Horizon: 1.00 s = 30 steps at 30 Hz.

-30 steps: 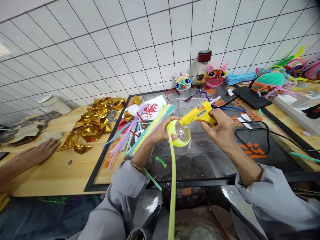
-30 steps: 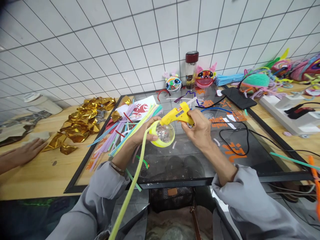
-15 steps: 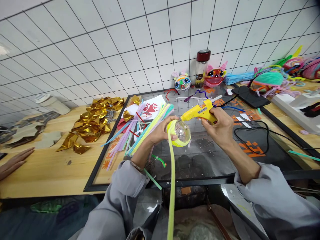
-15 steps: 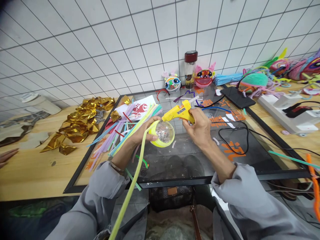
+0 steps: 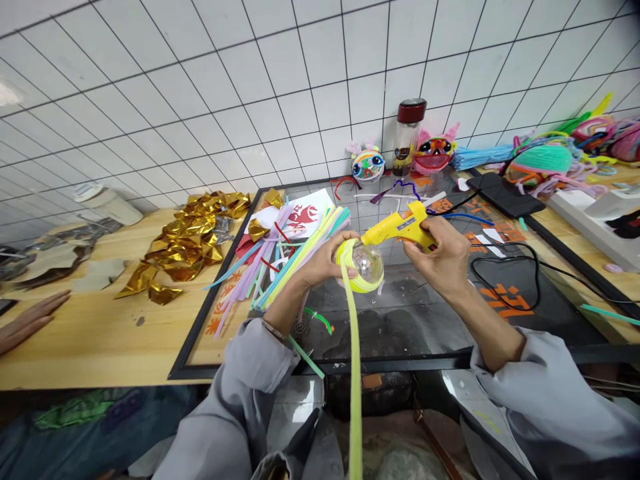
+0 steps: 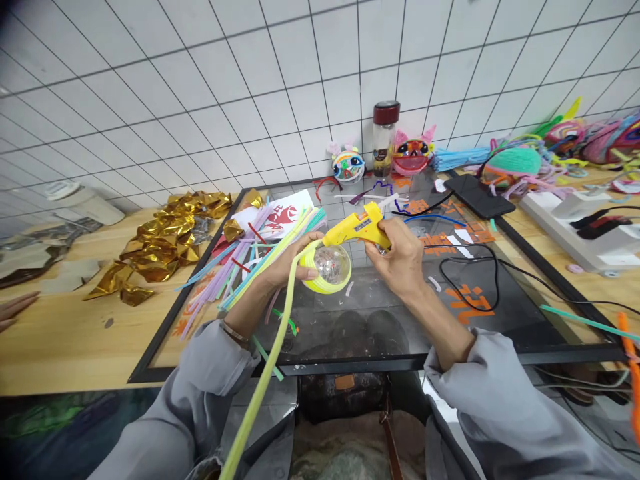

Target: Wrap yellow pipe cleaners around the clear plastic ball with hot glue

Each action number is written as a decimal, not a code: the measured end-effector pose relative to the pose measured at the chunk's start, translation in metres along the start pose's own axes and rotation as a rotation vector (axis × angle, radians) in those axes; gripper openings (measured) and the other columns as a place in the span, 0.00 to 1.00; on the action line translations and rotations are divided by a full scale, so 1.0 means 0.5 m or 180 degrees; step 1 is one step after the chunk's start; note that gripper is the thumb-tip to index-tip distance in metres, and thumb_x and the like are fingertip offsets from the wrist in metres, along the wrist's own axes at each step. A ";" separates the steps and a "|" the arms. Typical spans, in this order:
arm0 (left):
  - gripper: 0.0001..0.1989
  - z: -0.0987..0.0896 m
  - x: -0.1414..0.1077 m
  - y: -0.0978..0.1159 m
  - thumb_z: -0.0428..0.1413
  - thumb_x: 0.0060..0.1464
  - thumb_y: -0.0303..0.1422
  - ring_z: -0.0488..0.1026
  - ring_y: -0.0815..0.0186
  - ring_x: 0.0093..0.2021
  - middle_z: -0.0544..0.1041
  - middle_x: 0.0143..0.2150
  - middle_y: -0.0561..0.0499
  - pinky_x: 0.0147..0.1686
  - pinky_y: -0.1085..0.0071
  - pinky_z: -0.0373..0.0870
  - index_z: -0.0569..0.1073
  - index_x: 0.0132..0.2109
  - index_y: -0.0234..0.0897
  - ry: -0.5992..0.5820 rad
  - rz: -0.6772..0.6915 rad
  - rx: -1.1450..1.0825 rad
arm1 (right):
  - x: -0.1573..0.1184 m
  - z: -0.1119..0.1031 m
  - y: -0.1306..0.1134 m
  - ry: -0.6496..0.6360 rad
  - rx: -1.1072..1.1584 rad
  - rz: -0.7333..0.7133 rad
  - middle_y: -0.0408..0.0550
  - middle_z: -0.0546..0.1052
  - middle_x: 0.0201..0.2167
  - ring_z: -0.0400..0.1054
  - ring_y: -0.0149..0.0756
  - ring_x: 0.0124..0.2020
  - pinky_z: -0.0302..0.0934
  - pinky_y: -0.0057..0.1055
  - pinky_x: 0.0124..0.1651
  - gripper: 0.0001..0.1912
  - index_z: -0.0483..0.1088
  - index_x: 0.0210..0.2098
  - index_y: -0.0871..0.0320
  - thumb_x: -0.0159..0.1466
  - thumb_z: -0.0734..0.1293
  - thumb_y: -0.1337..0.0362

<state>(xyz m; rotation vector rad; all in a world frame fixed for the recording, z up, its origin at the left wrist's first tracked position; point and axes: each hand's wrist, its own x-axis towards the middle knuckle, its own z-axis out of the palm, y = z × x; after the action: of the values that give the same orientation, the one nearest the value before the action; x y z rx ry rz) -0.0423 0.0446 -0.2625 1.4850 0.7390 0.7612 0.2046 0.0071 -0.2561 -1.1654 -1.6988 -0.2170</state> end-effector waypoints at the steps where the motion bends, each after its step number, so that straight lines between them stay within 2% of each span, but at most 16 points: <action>1: 0.42 0.000 0.000 0.000 0.72 0.28 0.41 0.67 0.67 0.39 0.70 0.44 0.51 0.37 0.73 0.65 0.66 0.53 0.38 0.0011 -0.0003 -0.0014 | 0.000 -0.001 -0.001 0.0002 0.0011 -0.0030 0.43 0.71 0.27 0.62 0.34 0.26 0.53 0.32 0.29 0.07 0.62 0.31 0.53 0.59 0.67 0.62; 7: 0.41 0.000 -0.002 0.003 0.72 0.29 0.40 0.68 0.67 0.38 0.71 0.44 0.50 0.37 0.73 0.65 0.66 0.52 0.38 -0.0001 -0.0002 -0.0082 | 0.002 -0.005 -0.004 -0.0065 -0.0029 -0.0060 0.43 0.70 0.26 0.60 0.33 0.25 0.52 0.32 0.28 0.08 0.63 0.32 0.54 0.59 0.67 0.62; 14: 0.40 -0.003 -0.001 0.001 0.72 0.29 0.39 0.67 0.68 0.37 0.71 0.41 0.51 0.38 0.73 0.64 0.67 0.52 0.38 0.0026 0.0008 -0.0092 | 0.002 -0.003 -0.010 0.0051 0.0059 -0.0130 0.42 0.69 0.25 0.60 0.32 0.25 0.52 0.31 0.28 0.08 0.63 0.30 0.54 0.59 0.68 0.62; 21: 0.41 -0.005 -0.001 -0.005 0.72 0.29 0.39 0.68 0.67 0.38 0.72 0.44 0.50 0.38 0.73 0.65 0.67 0.53 0.39 0.0025 0.0007 -0.0015 | 0.000 0.000 -0.003 0.0012 -0.0080 0.0182 0.45 0.72 0.27 0.63 0.36 0.27 0.56 0.33 0.30 0.06 0.63 0.31 0.53 0.58 0.66 0.61; 30: 0.43 -0.003 -0.003 -0.002 0.73 0.27 0.39 0.68 0.67 0.39 0.71 0.45 0.50 0.37 0.73 0.65 0.67 0.53 0.38 0.0037 -0.0005 0.0010 | -0.001 0.005 0.005 0.0076 -0.0022 0.0206 0.45 0.72 0.28 0.64 0.36 0.28 0.56 0.33 0.31 0.06 0.64 0.31 0.54 0.58 0.66 0.61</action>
<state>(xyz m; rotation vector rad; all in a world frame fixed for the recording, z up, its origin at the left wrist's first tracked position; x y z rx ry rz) -0.0441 0.0443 -0.2634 1.4838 0.7503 0.7682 0.2050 0.0094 -0.2586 -1.2164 -1.6382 -0.1962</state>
